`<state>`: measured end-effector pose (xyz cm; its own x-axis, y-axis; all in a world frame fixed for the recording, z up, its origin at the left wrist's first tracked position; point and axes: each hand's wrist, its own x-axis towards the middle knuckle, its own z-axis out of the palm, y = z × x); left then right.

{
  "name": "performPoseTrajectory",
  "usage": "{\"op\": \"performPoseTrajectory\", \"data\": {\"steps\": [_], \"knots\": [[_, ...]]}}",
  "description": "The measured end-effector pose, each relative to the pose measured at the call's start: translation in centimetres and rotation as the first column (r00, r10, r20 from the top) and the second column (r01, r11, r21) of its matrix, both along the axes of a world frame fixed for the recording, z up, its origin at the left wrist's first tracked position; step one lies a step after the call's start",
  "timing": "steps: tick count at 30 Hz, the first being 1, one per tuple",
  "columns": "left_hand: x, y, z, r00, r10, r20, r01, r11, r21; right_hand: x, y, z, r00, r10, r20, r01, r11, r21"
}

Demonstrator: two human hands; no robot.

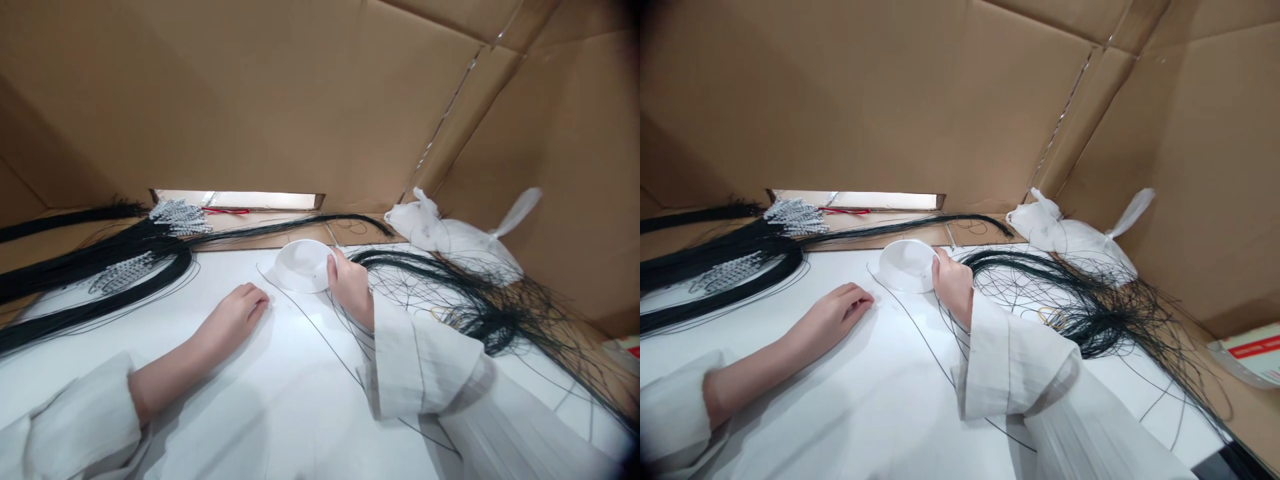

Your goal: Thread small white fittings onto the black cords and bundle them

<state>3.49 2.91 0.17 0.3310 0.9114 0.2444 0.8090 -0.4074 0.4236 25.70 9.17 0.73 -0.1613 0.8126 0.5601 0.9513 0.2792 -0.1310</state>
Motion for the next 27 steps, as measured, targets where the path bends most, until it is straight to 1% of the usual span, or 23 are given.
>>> {"op": "performPoseTrajectory", "data": {"steps": [5,8,10,14,16,20,22,24,27], "knots": [[0.0,0.0,-0.2,1.0,-0.006,-0.005,0.006,1.0,0.026,-0.1,-0.1,0.1,0.999,0.006,-0.031,-0.006,1.0,-0.002],[0.0,0.1,-0.3,1.0,-0.003,0.012,0.003,1.0,0.028,-0.2,-0.2,0.2,0.992,0.001,-0.126,-0.011,0.997,-0.076],[0.0,0.1,-0.3,0.999,0.003,0.049,-0.004,1.0,0.014,-0.3,-0.1,0.4,0.979,-0.019,-0.201,-0.007,0.992,-0.127],[0.0,0.4,-0.2,0.991,0.029,0.13,-0.027,0.999,-0.018,0.0,1.0,0.6,0.951,-0.064,-0.304,0.001,0.979,-0.202],[0.0,0.5,-0.1,0.988,0.044,0.149,-0.041,0.999,-0.023,0.4,2.0,0.6,0.931,-0.072,-0.359,-0.026,0.965,-0.262],[-0.2,0.8,-0.1,0.98,0.065,0.186,-0.061,0.998,-0.027,1.2,3.7,0.4,0.88,-0.066,-0.471,-0.133,0.917,-0.377],[-0.3,0.9,-0.2,0.977,0.072,0.199,-0.068,0.997,-0.024,1.4,4.1,0.3,0.849,-0.064,-0.524,-0.173,0.904,-0.391],[-0.5,0.8,-0.3,0.976,0.075,0.205,-0.073,0.997,-0.021,1.6,4.1,0.4,0.82,-0.064,-0.569,-0.194,0.903,-0.382],[-0.9,0.6,-0.4,0.977,0.071,0.2,-0.07,0.997,-0.011,2.4,3.7,1.2,0.782,-0.08,-0.619,-0.195,0.91,-0.365]]}}
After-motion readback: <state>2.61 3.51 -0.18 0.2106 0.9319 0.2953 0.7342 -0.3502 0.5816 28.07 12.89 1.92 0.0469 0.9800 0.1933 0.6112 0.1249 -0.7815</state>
